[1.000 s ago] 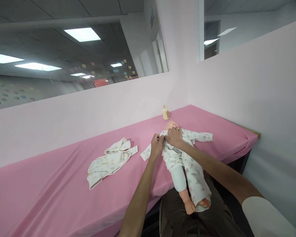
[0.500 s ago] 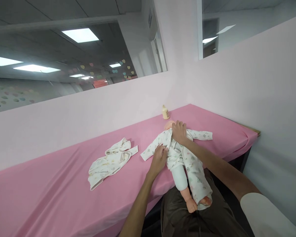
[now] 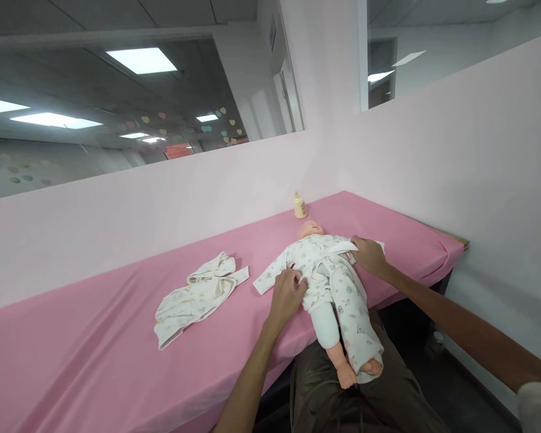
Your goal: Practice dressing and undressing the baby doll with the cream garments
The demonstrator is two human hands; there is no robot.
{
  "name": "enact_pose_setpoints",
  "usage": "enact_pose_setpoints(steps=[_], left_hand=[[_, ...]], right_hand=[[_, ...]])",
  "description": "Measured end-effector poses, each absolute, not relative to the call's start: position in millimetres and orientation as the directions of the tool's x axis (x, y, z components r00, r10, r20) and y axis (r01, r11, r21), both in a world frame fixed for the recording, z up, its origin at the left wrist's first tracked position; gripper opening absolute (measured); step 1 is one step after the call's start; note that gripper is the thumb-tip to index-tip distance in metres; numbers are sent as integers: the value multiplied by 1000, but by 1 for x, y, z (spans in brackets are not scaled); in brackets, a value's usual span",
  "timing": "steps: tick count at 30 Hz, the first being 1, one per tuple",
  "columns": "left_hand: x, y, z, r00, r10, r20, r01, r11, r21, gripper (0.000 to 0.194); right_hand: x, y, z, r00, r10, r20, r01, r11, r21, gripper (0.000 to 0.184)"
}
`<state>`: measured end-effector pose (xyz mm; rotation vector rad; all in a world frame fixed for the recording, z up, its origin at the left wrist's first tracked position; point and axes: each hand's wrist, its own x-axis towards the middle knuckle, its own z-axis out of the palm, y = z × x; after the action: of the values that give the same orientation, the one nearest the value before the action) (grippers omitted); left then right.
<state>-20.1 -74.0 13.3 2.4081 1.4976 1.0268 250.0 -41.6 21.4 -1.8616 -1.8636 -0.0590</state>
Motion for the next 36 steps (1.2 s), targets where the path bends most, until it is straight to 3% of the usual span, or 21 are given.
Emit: enact_pose_setpoints(steps=[5, 9, 13, 16, 20, 22, 25, 27, 32, 36], left_hand=[[-12, -72, 15, 59, 865, 498, 830, -320, 457, 7], [-17, -74, 15, -47, 915, 400, 804, -203, 559, 5], [-25, -77, 14, -95, 927, 363, 836, -124, 534, 8], [-23, -82, 17, -92, 929, 359, 831, -127, 542, 7], [-18, -110, 17, -168, 904, 393, 758, -136, 638, 18], [-18, -131, 9, -66, 903, 424, 744, -238, 624, 24], [-20, -157, -10, 252, 838, 485, 741, -489, 460, 17], [-21, -164, -22, 333, 766, 550, 752, -568, 335, 16], [-21, -155, -35, 358, 648, 673, 822, -560, 103, 17], [-21, -152, -30, 431, 565, 703, 787, -617, 13, 14]], right_hand=[[245, -66, -9, 111, 866, 487, 896, 124, -426, 21], [243, -78, -23, 93, 861, 499, 889, 154, -431, 11], [234, -104, -22, 45, 782, 621, 873, 271, -405, 12], [215, -129, -12, -134, 662, 737, 843, 468, -267, 14], [189, -145, -1, -495, 584, 643, 795, 604, 63, 8], [182, -144, 1, -543, 590, 597, 802, 575, 162, 11], [178, -137, -2, -543, 605, 582, 817, 541, 200, 14], [177, -135, -5, -526, 611, 591, 811, 569, 134, 14], [179, -144, -5, -490, 675, 552, 680, 692, -242, 14], [186, -150, -2, -502, 697, 512, 619, 703, -350, 14]])
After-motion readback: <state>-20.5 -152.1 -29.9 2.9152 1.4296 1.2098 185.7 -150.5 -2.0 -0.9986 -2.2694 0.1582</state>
